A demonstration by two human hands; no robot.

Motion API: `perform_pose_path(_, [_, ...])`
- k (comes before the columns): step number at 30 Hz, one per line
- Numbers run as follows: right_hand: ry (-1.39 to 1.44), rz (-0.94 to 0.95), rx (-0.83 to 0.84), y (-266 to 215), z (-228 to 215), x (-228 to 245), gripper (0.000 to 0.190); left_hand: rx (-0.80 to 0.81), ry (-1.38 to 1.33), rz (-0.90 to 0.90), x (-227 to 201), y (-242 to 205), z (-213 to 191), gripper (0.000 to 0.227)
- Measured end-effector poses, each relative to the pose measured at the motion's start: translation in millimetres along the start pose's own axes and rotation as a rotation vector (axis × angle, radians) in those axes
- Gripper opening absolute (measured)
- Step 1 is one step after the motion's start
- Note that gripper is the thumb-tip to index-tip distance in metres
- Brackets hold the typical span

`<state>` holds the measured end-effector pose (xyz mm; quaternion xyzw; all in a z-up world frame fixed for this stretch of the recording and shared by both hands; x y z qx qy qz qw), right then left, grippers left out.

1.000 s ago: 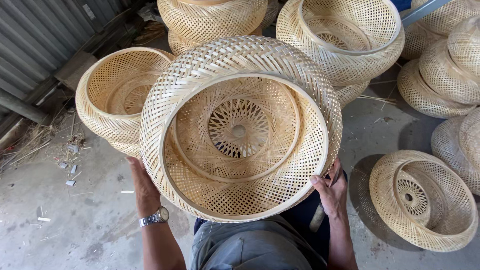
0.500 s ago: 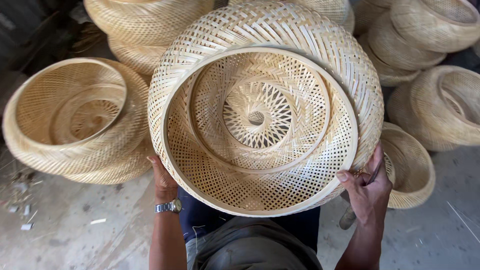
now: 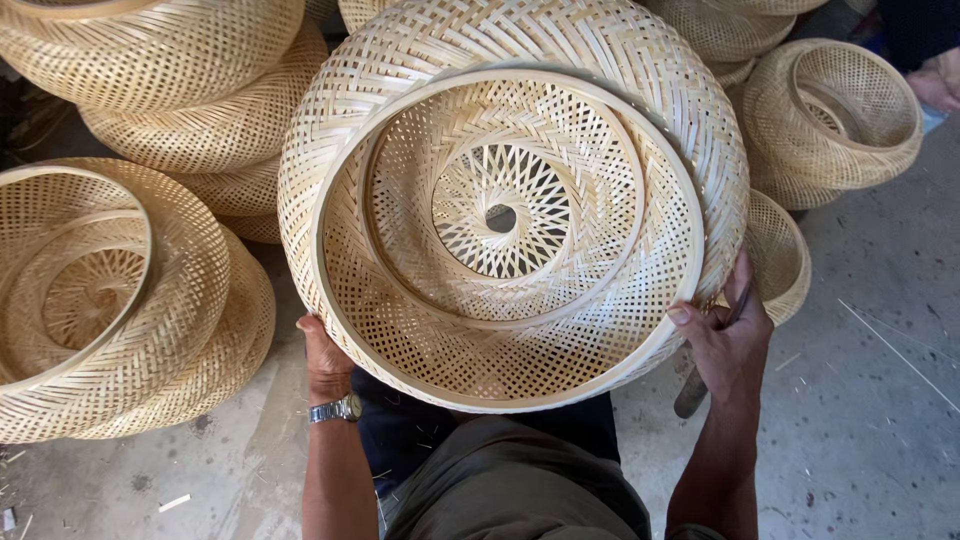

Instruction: The person holds a woven bamboo basket and uses a small knife to trim and smooth the rim and edges. They rotate the basket to access different sections, scraping away excess material and refining the weave pattern.

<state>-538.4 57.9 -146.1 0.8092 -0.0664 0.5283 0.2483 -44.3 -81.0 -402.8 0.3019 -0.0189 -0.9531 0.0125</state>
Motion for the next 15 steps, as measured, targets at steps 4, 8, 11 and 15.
perform_pose_path(4, [0.027,0.01,-0.001,-1.5,-2.4,-4.8,0.097,0.027,0.004,-0.033,2.6,1.7,20.6,0.107])
perform_pose_path(8, [0.015,0.002,-0.009,-4.6,-5.6,-4.9,0.096,0.052,-0.018,-0.068,4.8,5.9,40.2,0.106])
perform_pose_path(11, [0.025,0.026,-0.019,-5.9,-8.7,-5.4,0.098,0.052,0.014,-0.05,5.5,8.0,45.5,0.107])
perform_pose_path(15, [0.017,-0.047,-0.022,0.5,-11.8,6.0,0.098,0.019,0.021,-0.009,-1.5,13.2,49.9,0.11])
Point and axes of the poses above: each hand's wrist, its own y-axis towards the middle knuckle, its own z-axis out of the palm, x = y × z, the point moved 6 cm from there along y, towards the middle knuckle, and after that the axes turned 11 degrees about -y, right-handed, at the moved point
